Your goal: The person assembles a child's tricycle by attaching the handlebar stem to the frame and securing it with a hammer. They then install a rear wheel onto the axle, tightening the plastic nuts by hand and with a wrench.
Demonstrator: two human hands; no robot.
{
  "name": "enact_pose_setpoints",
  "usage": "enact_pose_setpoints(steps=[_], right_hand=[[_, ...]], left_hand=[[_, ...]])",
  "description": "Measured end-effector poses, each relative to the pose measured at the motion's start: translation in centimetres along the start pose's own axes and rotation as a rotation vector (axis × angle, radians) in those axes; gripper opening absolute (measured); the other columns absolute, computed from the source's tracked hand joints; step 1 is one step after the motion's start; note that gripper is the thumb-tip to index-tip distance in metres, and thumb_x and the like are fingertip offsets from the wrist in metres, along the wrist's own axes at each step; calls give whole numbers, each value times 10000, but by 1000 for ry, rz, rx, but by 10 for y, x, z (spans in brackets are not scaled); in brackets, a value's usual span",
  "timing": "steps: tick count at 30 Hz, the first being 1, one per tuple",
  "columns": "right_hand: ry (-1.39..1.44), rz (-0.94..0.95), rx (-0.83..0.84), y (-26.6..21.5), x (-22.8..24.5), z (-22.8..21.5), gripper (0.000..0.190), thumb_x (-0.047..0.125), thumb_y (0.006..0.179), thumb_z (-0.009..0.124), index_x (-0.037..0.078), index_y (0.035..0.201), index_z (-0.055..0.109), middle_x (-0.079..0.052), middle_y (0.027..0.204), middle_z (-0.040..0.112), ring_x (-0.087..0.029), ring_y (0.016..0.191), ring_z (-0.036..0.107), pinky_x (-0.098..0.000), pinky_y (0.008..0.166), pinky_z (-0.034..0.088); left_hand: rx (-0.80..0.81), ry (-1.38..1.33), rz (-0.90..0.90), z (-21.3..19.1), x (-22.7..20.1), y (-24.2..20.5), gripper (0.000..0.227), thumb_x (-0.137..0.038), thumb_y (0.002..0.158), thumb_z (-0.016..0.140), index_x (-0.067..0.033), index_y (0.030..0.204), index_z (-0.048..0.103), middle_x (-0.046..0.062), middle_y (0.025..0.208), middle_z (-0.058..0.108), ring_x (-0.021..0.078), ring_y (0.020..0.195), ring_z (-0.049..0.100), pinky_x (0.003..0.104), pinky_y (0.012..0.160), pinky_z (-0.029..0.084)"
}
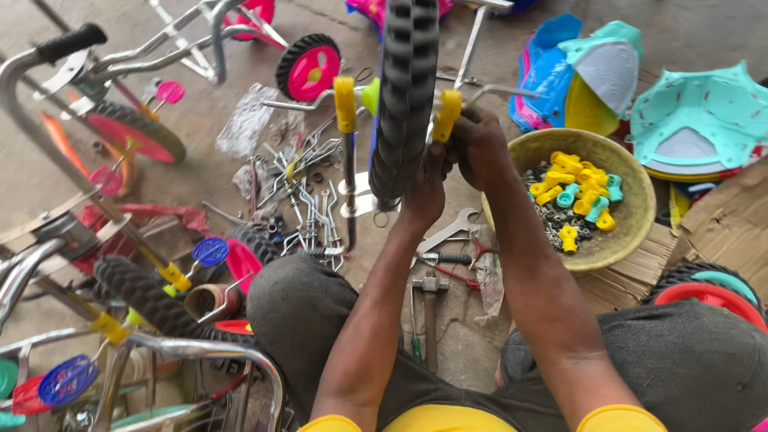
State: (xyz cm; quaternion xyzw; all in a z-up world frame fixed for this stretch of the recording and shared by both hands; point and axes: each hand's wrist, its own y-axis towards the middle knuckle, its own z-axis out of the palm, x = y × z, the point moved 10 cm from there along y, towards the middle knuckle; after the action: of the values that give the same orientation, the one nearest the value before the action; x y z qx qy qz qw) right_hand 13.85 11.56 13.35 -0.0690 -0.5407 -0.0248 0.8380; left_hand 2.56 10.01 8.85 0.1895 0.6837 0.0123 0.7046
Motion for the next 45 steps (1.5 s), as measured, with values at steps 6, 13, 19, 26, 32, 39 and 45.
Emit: enact_pose_setpoints(steps=[6, 13, 19, 26, 32, 39, 45], right_hand=[[114, 45, 194, 0, 30, 39, 217, 201, 1034, 667, 2, 1114, 633, -75, 813, 670, -146, 570, 607, -316, 506, 521], [287, 105, 297, 10, 24, 62, 188, 215, 1076, 653, 43, 1138, 610, -63, 811, 647, -121, 588, 583, -288, 522, 475], [206, -26, 181, 17, 27, 59, 199, 225, 1074, 659, 34, 1116, 620, -68, 822, 663, -121, 569, 570, -282, 483, 446], [275, -53, 218, 8, 30, 57, 167, 148, 1090, 653, 18, 1193, 637, -53, 917, 673, -91, 615, 561, -252, 541, 450], [201, -9, 253, 6, 33, 57, 159, 179, 1113, 654, 23, 1140, 655, -36, 851, 647, -74, 565, 535, -231, 511, 441], [250, 23, 215, -2, 32, 58, 187, 154, 1064, 634, 28, 1201, 653, -44, 930, 687, -80, 618, 543, -233, 543, 438], [221, 5, 267, 2, 34, 60, 183, 144, 1092, 642, 14, 1220, 652, -54, 937, 684, -91, 646, 563, -247, 560, 441]], left_hand=[[-71, 50, -46, -22, -71, 9, 474, -433, 1134, 377, -63, 962, 619, 16, 750, 527, 150, 687, 483, 333, 650, 423], [-96, 135, -90, -49, -90, 24, 501, -458, 1104, 404, -67, 979, 691, 41, 745, 629, 173, 668, 569, 337, 656, 466], [-69, 146, -41, -49, -88, 31, 571, -513, 1126, 348, -52, 1005, 662, 58, 838, 675, 208, 804, 666, 366, 758, 511], [-96, 109, -104, -43, -75, 24, 504, -508, 1077, 401, -114, 1083, 716, 40, 970, 768, 216, 946, 738, 377, 855, 537], [-222, 192, 119, -47, -99, 17, 445, -480, 1108, 441, -106, 1184, 670, 54, 1031, 730, 238, 1012, 698, 396, 889, 518], [-169, 125, 10, -43, -94, 19, 413, -462, 1095, 465, -123, 1061, 698, 2, 900, 747, 184, 878, 732, 366, 813, 545], [-171, 13, 42, -42, -94, 17, 381, -435, 1096, 484, -108, 1102, 678, 2, 917, 751, 149, 848, 742, 335, 779, 568]])
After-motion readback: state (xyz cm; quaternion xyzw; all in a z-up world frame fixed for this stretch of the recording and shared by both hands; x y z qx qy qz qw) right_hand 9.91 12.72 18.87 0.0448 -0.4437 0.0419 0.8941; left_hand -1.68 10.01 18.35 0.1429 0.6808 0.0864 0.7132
